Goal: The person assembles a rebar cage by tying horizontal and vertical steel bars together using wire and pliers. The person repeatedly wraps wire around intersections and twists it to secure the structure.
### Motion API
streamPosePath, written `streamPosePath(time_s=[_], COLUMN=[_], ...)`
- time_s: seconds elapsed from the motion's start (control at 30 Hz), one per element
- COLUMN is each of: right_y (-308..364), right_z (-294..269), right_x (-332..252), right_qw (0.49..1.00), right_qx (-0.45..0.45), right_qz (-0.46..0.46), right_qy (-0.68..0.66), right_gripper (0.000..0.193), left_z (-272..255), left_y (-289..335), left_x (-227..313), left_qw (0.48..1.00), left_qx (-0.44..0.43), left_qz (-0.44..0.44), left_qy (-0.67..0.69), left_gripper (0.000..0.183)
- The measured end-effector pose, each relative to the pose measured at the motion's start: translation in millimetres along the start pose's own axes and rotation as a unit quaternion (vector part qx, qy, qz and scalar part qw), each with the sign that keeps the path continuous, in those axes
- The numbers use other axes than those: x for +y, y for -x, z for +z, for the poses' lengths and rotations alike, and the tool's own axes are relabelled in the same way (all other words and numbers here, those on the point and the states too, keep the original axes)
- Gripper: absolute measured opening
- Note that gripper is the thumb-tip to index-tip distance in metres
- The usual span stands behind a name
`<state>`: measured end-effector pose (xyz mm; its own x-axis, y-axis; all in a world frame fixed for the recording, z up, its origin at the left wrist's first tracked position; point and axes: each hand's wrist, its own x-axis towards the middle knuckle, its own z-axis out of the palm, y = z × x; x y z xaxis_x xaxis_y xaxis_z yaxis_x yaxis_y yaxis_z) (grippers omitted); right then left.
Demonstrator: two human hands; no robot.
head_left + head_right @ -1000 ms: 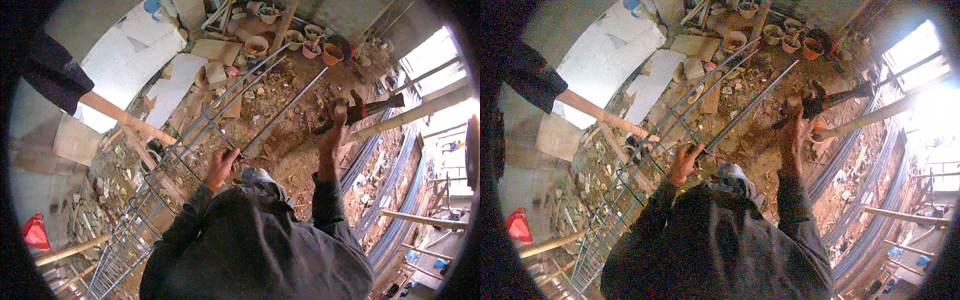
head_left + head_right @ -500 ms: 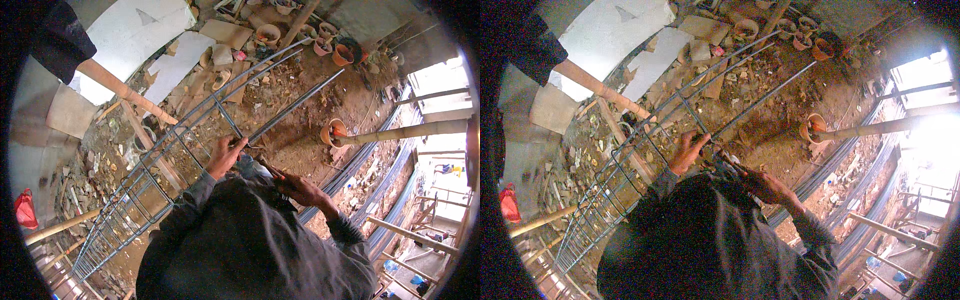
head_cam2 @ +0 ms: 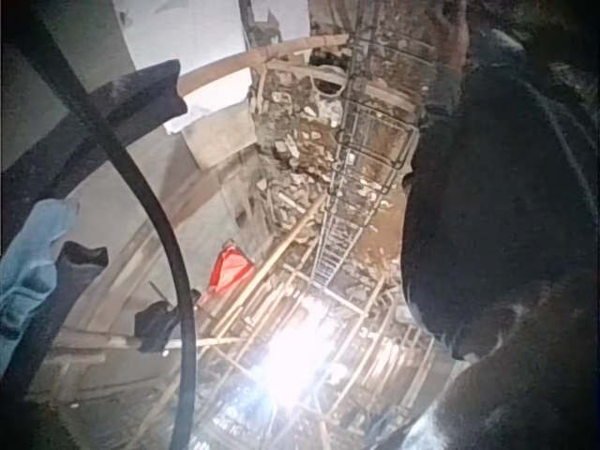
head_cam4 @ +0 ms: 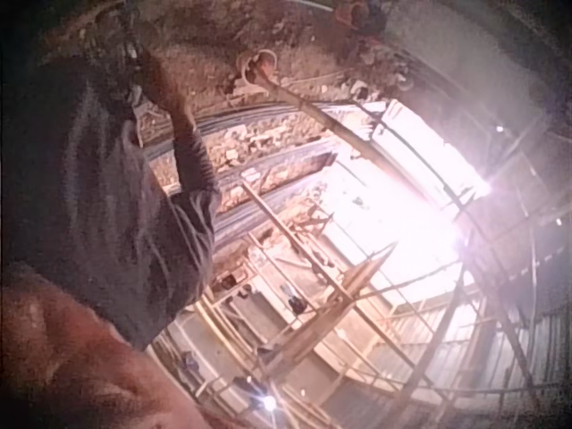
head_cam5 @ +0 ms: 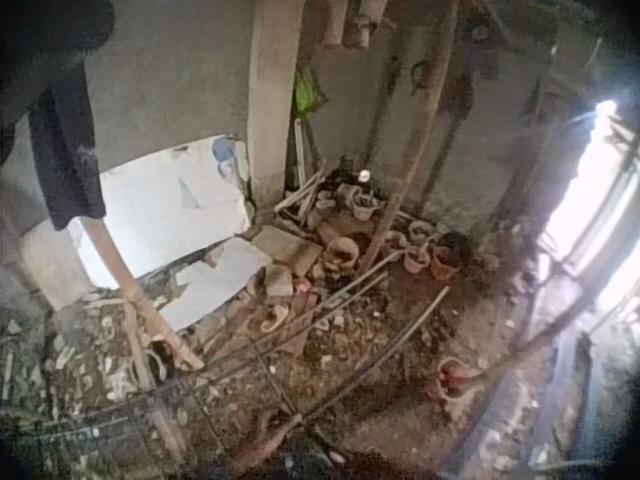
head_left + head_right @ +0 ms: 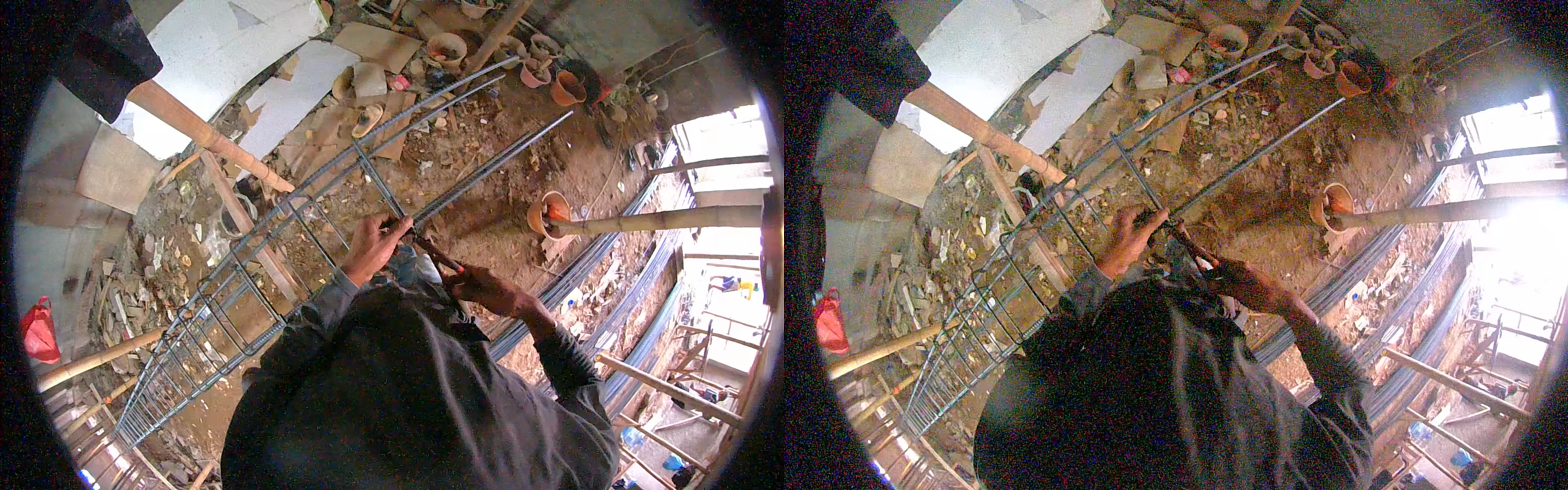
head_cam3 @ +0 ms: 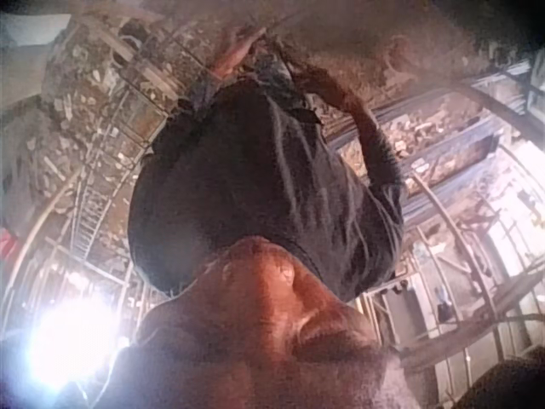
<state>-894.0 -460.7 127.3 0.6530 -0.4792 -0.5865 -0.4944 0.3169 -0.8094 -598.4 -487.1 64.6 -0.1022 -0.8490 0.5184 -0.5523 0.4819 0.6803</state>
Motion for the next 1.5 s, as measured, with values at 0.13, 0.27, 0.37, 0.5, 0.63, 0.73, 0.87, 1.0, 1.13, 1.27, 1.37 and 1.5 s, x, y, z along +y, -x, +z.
streamPosePath(time_s=[0.13, 0.27, 0.37, 0.5, 0.63, 0.73, 0.87, 1.0, 1.13, 1.27, 1.37, 1.5], right_y=[-2, 3, 6, -5, -12, -9, 12, 20, 3, -8, -8, -9], right_z=[-6, -7, -7, -15, -25, -26, -9, 17, 25, 21, 17, 9], right_x=[-10, -24, -20, 10, 31, 20, -10, -17, -2, 9, 13, 22], right_qw=[1.0, 1.0, 0.998, 0.978, 0.938, 0.989, 0.973, 0.878, 0.892, 0.902, 0.911, 0.915], right_qx=[0.004, 0.006, -0.016, -0.059, -0.213, -0.134, 0.071, 0.251, 0.294, 0.301, 0.296, 0.259], right_qz=[-0.01, 0.006, -0.048, 0.061, 0.049, 0.048, 0.001, -0.077, -0.052, 0.006, -0.002, 0.01], right_qy=[0.01, 0.025, -0.044, -0.191, -0.27, -0.046, 0.221, 0.401, 0.34, 0.31, 0.288, 0.311], right_gripper=[0.047, 0.045, 0.047, 0.05, 0.048, 0.055, 0.072, 0.061, 0.044, 0.034, 0.033, 0.027], left_z=[-1, -3, -2, 1, 4, 7, 9, 11, 15, 18, 20, 15], left_y=[1, 1, 0, 2, 5, 4, 5, 9, 11, 13, 11, 1], left_x=[3, 8, 10, 9, 7, 6, 9, 10, 5, 7, 10, 7], left_qw=[0.983, 0.976, 0.951, 0.95, 0.969, 0.9, 0.943, 0.972, 0.985, 0.967, 0.947, 0.961], left_qx=[-0.043, -0.044, -0.054, -0.048, -0.035, -0.091, -0.048, -0.014, 0.006, -0.031, -0.011, -0.045], left_qz=[-0.147, -0.181, -0.263, -0.262, -0.213, -0.364, -0.29, -0.202, -0.144, -0.22, -0.276, -0.261], left_qy=[0.098, 0.114, 0.154, 0.162, 0.121, 0.22, 0.156, 0.118, 0.094, 0.122, 0.165, 0.082], left_gripper=[0.041, 0.042, 0.043, 0.044, 0.044, 0.042, 0.039, 0.037, 0.039, 0.04, 0.041, 0.041])
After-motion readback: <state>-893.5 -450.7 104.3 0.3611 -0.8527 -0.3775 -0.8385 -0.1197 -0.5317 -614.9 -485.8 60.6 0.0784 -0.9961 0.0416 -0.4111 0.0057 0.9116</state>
